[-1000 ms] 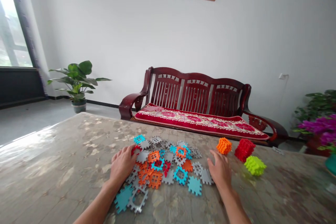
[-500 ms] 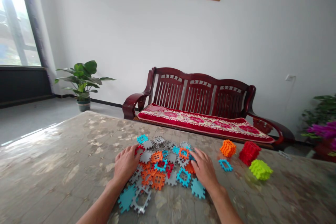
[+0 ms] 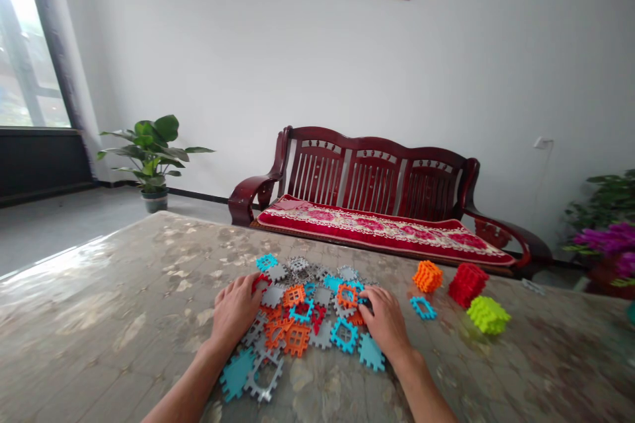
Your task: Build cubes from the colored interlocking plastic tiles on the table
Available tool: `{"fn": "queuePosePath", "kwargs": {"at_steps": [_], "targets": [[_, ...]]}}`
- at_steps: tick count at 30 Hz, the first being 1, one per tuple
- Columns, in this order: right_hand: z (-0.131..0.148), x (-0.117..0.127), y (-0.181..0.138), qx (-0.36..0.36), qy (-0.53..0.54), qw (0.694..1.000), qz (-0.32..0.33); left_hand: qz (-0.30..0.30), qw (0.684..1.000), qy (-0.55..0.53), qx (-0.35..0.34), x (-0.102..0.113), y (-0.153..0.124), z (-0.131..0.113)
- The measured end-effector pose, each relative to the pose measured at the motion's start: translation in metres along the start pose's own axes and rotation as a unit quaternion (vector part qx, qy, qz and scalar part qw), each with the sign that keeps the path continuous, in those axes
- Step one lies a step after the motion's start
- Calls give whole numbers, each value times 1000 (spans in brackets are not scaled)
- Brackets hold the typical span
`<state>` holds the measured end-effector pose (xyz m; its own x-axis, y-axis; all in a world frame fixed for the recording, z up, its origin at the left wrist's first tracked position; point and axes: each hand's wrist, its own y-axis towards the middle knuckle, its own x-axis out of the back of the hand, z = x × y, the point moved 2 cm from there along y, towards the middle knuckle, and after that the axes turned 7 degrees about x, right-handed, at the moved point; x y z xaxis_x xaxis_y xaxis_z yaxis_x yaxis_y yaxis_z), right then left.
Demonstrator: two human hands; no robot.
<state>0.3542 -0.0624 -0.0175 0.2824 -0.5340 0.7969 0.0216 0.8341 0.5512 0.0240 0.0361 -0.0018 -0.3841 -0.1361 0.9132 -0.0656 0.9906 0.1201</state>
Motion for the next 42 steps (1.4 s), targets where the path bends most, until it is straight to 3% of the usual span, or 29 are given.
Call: {"fn": "queuePosePath", "kwargs": {"at_steps": [6,19,28,32,37,42], "targets": [[0,-2,0,0,9,1000,-11,2,1000,6,0,0,1,1],[-9,10,-3,13,-48,989,-140,-1,1000,9,-1,-3,2,2],[-20,6,-4,-92,122,971,-182,-3,1000,1,-5,-2,2,2],[-16,7,-3,-112,175,963,-172,0,1000,-2,-5,-3,3,3],[-20,10,-2,-116,153,964,-184,-3,1000,-2,-7,-4,3,4],[-47,25,-7,-168,69,966,-185,-7,1000,1,-3,-5,3,4]]}}
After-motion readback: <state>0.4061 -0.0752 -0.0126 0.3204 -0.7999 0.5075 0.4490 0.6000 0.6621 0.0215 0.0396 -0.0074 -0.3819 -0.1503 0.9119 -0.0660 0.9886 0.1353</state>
